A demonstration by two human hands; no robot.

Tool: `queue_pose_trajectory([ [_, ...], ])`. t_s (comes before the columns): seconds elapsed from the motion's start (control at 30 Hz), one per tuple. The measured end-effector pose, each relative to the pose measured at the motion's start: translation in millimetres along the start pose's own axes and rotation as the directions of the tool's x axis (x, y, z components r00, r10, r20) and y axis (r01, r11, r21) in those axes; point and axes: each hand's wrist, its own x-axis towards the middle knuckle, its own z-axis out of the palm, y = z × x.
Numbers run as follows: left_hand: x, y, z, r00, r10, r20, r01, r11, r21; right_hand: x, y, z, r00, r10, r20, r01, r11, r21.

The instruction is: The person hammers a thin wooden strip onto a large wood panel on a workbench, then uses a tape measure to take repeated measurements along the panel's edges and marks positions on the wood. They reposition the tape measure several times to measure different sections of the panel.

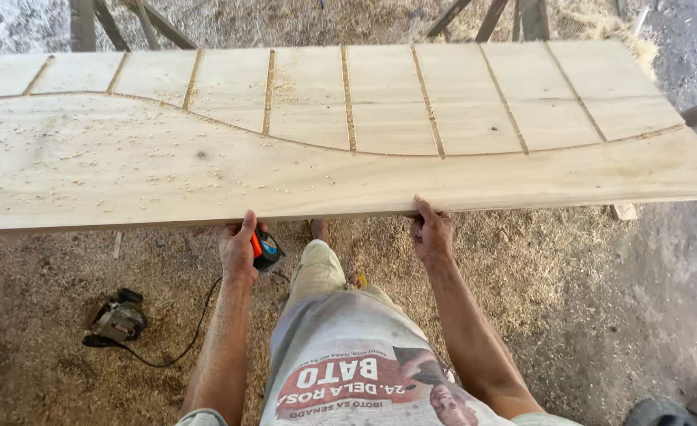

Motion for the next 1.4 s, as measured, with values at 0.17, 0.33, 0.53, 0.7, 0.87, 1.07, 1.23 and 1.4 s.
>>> queue_pose_trajectory([
  [0.17, 0, 67, 39, 0.964, 0.265, 0.005, -0.261, 0.945, 0.195, -6, -65, 40, 0.97, -0.206, 0.127, 0.215, 0.974, -0.066],
  [0.33, 39, 140, 93, 0.798, 0.603, -0.02, -0.58, 0.775, 0.25, 10, -135, 103, 0.888, -0.447, 0.103, 0.459, 0.868, -0.188],
  [0.53, 119, 214, 145, 0.641, 0.766, -0.047, -0.672, 0.59, 0.448, 69, -208, 179, 0.749, -0.659, 0.066, 0.645, 0.705, -0.294],
  [0.7, 197, 269, 201, 0.49, 0.871, -0.029, -0.714, 0.42, 0.56, 140, -255, 238, 0.684, -0.73, -0.011, 0.689, 0.65, -0.319],
  [0.87, 254, 335, 217, 0.598, 0.732, 0.325, -0.683, 0.254, 0.684, 194, -301, 281, 0.408, -0.913, 0.0, 0.663, 0.296, -0.688],
  [1.07, 307, 375, 261, 0.631, 0.709, 0.315, -0.532, 0.1, 0.841, 232, -310, 375, -0.016, -0.854, 0.52, 0.742, -0.358, -0.567],
  [1.23, 342, 357, 286, 0.539, 0.817, 0.206, -0.724, 0.324, 0.61, 253, -320, 438, 0.137, -0.768, 0.626, 0.777, -0.309, -0.548],
  [1.4, 364, 261, 290, 0.603, 0.796, 0.06, -0.686, 0.479, 0.548, 303, -354, 463, 0.175, -0.699, 0.694, 0.765, -0.347, -0.542],
])
